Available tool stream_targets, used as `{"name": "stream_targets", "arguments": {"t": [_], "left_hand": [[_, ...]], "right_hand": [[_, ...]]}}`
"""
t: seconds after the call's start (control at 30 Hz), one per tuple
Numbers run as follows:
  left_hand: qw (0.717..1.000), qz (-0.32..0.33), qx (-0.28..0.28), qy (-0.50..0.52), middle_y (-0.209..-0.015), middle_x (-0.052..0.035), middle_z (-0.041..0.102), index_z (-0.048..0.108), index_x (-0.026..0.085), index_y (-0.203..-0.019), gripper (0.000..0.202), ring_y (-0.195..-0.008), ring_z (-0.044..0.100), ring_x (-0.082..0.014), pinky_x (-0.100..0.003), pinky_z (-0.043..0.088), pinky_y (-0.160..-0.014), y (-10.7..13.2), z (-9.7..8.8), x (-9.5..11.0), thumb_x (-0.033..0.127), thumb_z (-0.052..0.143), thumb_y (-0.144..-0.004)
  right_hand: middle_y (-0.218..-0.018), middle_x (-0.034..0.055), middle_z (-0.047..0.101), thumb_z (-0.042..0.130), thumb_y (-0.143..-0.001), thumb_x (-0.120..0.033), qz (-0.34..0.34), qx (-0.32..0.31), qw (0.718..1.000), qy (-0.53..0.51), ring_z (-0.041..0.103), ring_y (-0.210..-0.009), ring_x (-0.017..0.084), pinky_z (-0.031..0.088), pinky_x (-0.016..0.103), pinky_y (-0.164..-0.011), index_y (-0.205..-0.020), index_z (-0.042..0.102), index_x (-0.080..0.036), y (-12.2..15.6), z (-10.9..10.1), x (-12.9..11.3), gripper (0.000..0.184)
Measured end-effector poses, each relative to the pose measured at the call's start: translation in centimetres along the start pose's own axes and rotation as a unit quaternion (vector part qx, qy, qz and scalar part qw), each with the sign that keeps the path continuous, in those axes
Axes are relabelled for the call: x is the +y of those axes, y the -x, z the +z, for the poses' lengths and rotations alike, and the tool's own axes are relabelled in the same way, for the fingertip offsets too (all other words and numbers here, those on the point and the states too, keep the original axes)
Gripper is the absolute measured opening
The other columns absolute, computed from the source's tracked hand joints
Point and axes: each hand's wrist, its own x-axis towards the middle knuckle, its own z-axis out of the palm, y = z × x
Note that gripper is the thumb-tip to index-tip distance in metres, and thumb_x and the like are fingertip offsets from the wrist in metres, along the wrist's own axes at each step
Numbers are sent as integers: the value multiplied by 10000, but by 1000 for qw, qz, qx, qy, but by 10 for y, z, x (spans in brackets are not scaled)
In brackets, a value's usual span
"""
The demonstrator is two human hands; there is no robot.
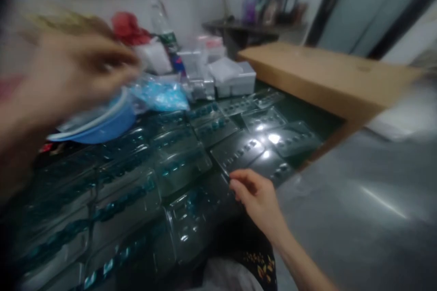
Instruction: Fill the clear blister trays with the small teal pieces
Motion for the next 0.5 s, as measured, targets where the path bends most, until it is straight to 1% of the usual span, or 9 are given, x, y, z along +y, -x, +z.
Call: {"name": "stream_targets", "arguments": {"t": [0.03,0.07,0.1,0.17,0.23,0.3,0.4,0.47,0.5], "left_hand": [[996,86,-24,-18,-858,-12,588,629,118,-949,312,-830,547,-222,-353,348,-698,25,19,-2,280,571,-689],[984,137,-112,-8,-821,-11,601,637,131,-941,278,-785,557,-191,-334,364,-697,50,39,-6,263,548,-713],[972,165,-164,19,-787,-13,619,652,177,-920,244,-736,569,-177,-301,389,-674,75,60,-10,250,557,-708],[963,143,-227,11,-814,-41,631,645,216,-927,227,-743,578,-199,-292,415,-643,116,95,-19,237,573,-712],[961,98,-255,-25,-835,-62,617,622,210,-949,237,-748,571,-215,-307,426,-631,143,118,-25,276,568,-728],[959,77,-267,-53,-884,-72,588,592,205,-990,258,-805,554,-226,-321,432,-660,156,128,-27,277,546,-746],[957,67,-272,-76,-930,-70,547,572,207,-1008,271,-845,530,-223,-321,436,-672,162,129,-25,261,541,-745],[956,61,-277,-73,-930,-57,535,575,218,-999,266,-835,528,-210,-312,439,-671,162,128,-26,260,546,-738],[958,56,-274,-67,-928,-51,534,577,224,-993,261,-832,527,-204,-310,439,-677,162,127,-27,259,547,-737]], "right_hand": [[-667,1,580,564,-777,-298,-10,-1,999,38,491,-529,105,401,226,-494,-860,596,-180,4,-1,3,147],[-673,2,578,549,-788,-285,-28,-8,997,78,500,-547,112,404,232,-510,-840,598,-185,7,-2,6,123],[-691,6,579,535,-798,-268,-50,-19,991,119,513,-577,121,409,240,-536,-830,599,-190,11,-1,9,106],[-750,22,582,504,-814,-226,-103,-41,973,203,530,-651,141,414,262,-599,-853,598,-198,15,4,13,106],[-811,43,578,482,-816,-189,-150,-49,944,288,528,-722,164,410,285,-648,-910,590,-199,15,12,13,143],[-840,61,572,485,-804,-170,-181,-53,908,374,513,-786,193,400,315,-695,-938,584,-196,12,23,11,169],[-822,68,574,532,-764,-179,-197,-92,853,475,490,-837,227,376,356,-752,-852,598,-193,5,40,5,111],[-790,60,577,536,-750,-176,-195,-126,829,508,492,-832,227,368,365,-770,-775,597,-189,0,48,2,67],[-780,57,578,527,-749,-166,-194,-138,824,515,495,-832,224,364,366,-780,-750,593,-184,-2,50,2,68]]}}
